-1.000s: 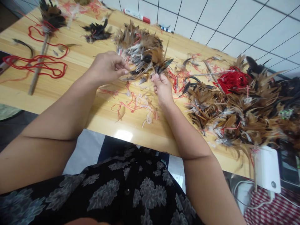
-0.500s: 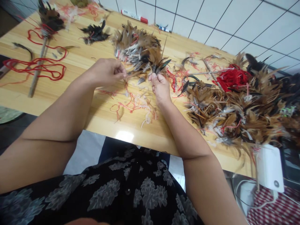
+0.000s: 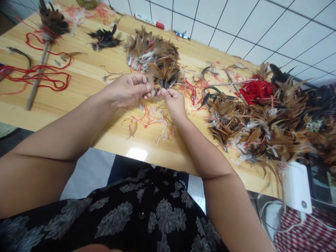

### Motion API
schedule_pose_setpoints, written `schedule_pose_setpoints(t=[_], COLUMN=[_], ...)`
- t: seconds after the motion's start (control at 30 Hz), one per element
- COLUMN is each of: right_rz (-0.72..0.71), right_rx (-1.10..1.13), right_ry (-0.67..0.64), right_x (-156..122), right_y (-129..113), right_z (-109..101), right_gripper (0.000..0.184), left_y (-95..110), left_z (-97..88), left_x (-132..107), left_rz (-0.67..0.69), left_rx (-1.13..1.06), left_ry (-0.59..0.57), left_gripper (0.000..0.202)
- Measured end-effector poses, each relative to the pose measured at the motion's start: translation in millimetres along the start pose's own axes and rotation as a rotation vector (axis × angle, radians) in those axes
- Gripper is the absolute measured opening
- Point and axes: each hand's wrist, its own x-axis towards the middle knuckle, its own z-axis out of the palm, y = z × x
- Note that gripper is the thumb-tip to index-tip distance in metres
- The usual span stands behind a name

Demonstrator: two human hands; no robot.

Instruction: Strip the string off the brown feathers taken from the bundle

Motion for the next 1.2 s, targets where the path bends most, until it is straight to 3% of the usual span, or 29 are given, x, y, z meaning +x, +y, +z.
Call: schedule_pose_setpoints(t=[0.27, 0.6, 0.8, 0.97, 1.2], right_rz=[0.004, 0.028, 0.035, 0.007, 0.017], right_rx=[-0.033, 0.053, 0.039, 0.023, -0.074], right_ry=[-0.05, -0.126, -0.072, -0.025, 0.034], right_x=[1.8, 2.0, 2.3, 3.3, -0.7], right_y=[4.5, -1.3, -1.4, 5.6, 4.1], right_z=[2.2, 4.2, 0.6, 0.6, 5.5], right_gripper=[0.068, 0.047, 0.048, 0.048, 0.049], left_y=[-14.6, -13.2, -11.3, -8.0, -9.7], left_z=[1.5, 13.4, 10.2, 17.9, 27.7], left_x=[3.3, 2.3, 1.4, -5.4, -7.8], left_rz=[0.031, 0.019, 0.067, 0.075, 0.142], left_rx=[-0.061, -0.085, -0.048, 0.008, 0.187], left_ry=[0.028, 0.085, 0.09, 0.055, 0.135], left_gripper=[0.03, 0.036, 0.03, 0.027, 0.023])
